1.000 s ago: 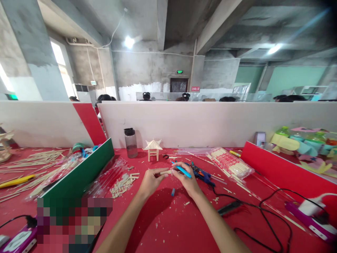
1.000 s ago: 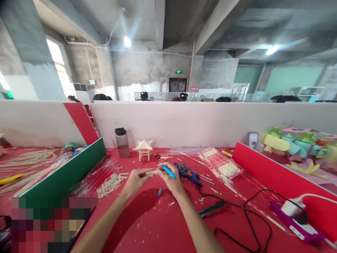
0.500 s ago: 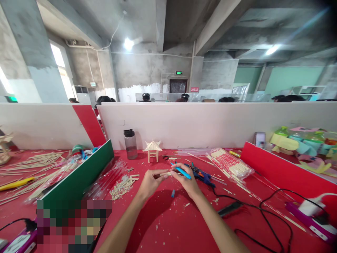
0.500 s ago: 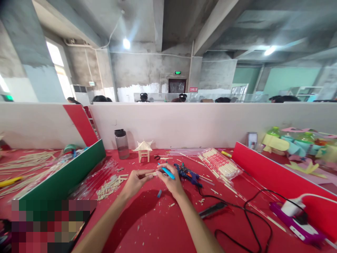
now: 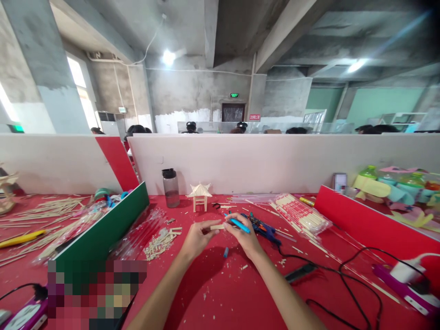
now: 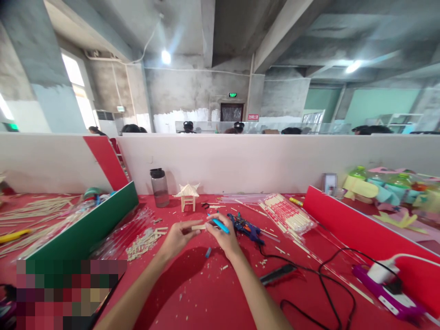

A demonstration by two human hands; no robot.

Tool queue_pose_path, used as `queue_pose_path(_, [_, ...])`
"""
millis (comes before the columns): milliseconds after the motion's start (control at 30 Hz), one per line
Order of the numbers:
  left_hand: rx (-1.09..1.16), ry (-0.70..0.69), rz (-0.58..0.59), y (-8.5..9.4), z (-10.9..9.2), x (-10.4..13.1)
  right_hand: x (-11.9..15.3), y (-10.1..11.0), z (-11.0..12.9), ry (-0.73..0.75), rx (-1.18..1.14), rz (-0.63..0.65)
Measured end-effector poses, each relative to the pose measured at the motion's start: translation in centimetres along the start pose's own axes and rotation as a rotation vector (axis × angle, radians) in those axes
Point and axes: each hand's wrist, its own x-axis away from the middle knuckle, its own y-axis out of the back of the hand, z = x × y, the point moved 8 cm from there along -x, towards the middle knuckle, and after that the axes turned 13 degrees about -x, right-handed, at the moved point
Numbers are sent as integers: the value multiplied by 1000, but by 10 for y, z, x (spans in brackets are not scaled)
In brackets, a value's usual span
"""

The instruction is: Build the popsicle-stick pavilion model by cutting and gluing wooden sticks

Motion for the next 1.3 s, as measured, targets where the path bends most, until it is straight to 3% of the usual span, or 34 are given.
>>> queue_pose_path(367, [121,22,47,-2,-8,2,0,-1,-1,-5,-22,13])
queue_pose_path(633, [216,24,47,-1,-1,-1,2,-3,5,-29,-109,6])
queue_pose_path(1300, [233,38,55,-1,-4,0,1,0,5,6,-118,-12])
